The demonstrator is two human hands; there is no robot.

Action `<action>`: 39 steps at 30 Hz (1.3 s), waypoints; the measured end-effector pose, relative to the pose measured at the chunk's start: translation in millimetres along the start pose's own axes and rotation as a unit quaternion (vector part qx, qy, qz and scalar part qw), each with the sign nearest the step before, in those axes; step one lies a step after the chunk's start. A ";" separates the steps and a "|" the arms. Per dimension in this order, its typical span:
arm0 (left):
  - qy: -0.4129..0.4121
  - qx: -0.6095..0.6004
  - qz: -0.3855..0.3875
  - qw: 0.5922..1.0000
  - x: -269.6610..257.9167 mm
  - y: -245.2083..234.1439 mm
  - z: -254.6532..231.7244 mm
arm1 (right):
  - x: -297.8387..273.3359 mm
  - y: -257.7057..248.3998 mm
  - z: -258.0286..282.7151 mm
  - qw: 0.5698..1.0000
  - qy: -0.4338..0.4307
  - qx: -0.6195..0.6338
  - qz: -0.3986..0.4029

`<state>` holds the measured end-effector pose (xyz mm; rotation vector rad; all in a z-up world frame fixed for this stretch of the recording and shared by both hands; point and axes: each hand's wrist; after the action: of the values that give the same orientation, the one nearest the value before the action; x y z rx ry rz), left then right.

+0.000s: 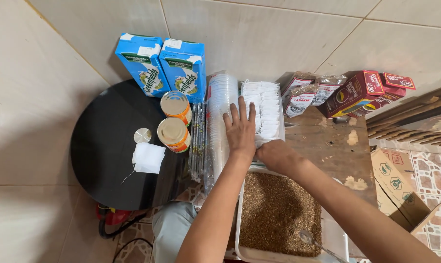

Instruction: Manually filling small paper tea bags with tea leaves using a spoon from a plastic container.

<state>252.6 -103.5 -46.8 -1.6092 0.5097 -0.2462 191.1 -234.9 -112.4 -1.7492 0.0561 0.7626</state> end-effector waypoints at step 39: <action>0.105 -0.004 -0.093 0.990 -0.8 18.3 12.5 | -93.6 -94.9 -1.4 0.981 0.005 0.140 -0.133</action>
<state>254.3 -92.7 -66.1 -1.6495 0.5215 -0.5588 157.3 -236.7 16.5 -1.4567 -0.0606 0.5216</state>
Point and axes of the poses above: each hand's wrist, its own x-axis towards the middle knuckle, its own y-axis out of the palm, z = x × y, and after that the axes turned 5 degrees about z, right-handed
